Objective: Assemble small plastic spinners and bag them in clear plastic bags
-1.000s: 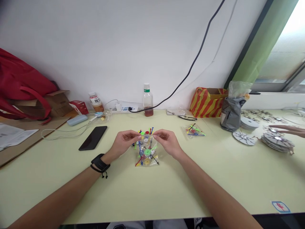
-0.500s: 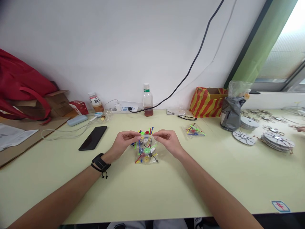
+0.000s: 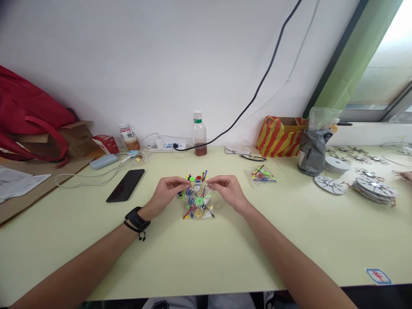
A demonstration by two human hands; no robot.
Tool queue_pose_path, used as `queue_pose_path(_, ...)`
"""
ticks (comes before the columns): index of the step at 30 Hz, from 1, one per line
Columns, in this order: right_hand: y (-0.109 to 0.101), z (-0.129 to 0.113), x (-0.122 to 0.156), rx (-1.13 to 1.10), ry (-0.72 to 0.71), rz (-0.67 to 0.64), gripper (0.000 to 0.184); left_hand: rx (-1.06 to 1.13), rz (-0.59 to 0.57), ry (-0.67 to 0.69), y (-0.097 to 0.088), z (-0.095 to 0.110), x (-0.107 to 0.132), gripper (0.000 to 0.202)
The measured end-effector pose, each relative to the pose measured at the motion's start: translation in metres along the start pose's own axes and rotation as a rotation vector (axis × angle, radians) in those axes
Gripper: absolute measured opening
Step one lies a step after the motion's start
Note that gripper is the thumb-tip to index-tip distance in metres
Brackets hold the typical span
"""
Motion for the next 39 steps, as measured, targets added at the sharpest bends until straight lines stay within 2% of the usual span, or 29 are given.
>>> queue_pose_path(3,0.0,-0.002,0.001,0.019,-0.013,-0.031,0.018,0.019,-0.02,-0.013,-0.001,0.0,0.001,0.023)
queue_pose_path(10,0.003,-0.002,0.001,0.081,-0.038,-0.062,0.032,0.037,-0.019,0.01,0.002,0.002,0.0,0.036)
queue_pose_path(14,0.006,-0.003,0.001,0.169,-0.103,-0.08,0.028,-0.054,-0.033,0.054,0.004,0.001,-0.001,0.03)
queue_pose_path(17,0.007,-0.003,0.001,0.153,-0.115,-0.096,0.026,-0.09,-0.046,0.076,0.005,0.001,-0.001,0.03)
queue_pose_path(24,0.005,-0.007,0.003,0.134,-0.163,-0.071,0.024,0.028,-0.065,0.016,0.006,0.007,0.003,0.03)
queue_pose_path(29,0.009,-0.011,0.006,0.2,-0.205,-0.124,0.022,0.037,-0.123,-0.024,0.014,0.006,0.008,0.032)
queue_pose_path(32,0.012,-0.014,0.008,0.172,-0.164,-0.165,0.023,-0.002,-0.164,0.001,0.019,0.008,0.01,0.03)
queue_pose_path(35,0.016,-0.014,0.009,0.134,-0.068,-0.208,0.032,0.005,-0.171,0.013,0.021,0.009,0.012,0.028)
queue_pose_path(39,0.019,-0.012,0.009,0.21,-0.014,-0.261,0.037,0.003,-0.172,0.042,0.023,0.008,0.013,0.029)
Point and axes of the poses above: each hand's wrist, its own x-axis away from the middle knuckle, its own y-axis out of the palm, z = x × y, the point moved 4 cm from there along -x, towards the middle knuckle, and after that the axes turned 14 degrees about -x, right-handed, at the moved point
